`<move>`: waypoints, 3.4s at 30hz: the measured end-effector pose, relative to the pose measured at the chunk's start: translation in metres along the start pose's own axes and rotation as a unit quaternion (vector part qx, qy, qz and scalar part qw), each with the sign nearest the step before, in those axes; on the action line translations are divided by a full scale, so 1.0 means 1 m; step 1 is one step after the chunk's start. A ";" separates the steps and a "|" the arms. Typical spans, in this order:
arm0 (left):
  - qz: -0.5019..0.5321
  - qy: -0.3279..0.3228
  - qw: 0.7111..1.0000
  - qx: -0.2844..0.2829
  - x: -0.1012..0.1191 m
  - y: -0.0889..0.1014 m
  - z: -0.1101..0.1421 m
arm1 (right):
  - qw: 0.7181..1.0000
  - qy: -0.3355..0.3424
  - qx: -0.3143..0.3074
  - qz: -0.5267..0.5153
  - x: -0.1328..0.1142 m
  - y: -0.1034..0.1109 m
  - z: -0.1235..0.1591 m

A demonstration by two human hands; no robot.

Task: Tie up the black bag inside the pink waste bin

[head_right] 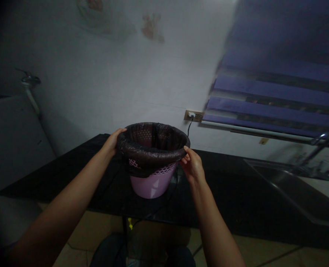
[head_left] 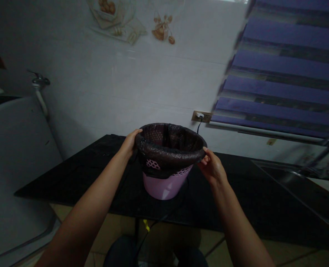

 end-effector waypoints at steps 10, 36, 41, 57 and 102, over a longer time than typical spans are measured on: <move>0.006 -0.004 1.000 -0.019 -0.002 0.000 -0.004 | 1.000 0.006 0.001 0.008 -0.001 0.000 0.001; -0.002 -0.003 1.000 -0.024 -0.003 0.000 -0.007 | 1.000 0.019 -0.002 0.008 0.000 0.001 0.002; 0.003 -0.008 1.000 -0.027 -0.003 0.000 -0.008 | 0.999 0.036 -0.013 0.021 -0.001 0.001 0.002; 0.003 -0.009 0.999 -0.032 -0.005 0.000 -0.012 | 1.000 0.029 0.001 0.004 0.001 0.003 0.002; 0.016 0.011 0.998 -0.051 -0.007 -0.009 -0.022 | 0.999 0.044 0.010 -0.015 0.000 -0.001 0.014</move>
Point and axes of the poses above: each hand's wrist, its own z-axis away from the middle knuckle, its own y-axis out of the back of the hand, x = y × z, the point moved 5 cm from there along -z, towards the middle knuckle, and after that the axes turned 2 degrees about z, right-handed, at the moved point
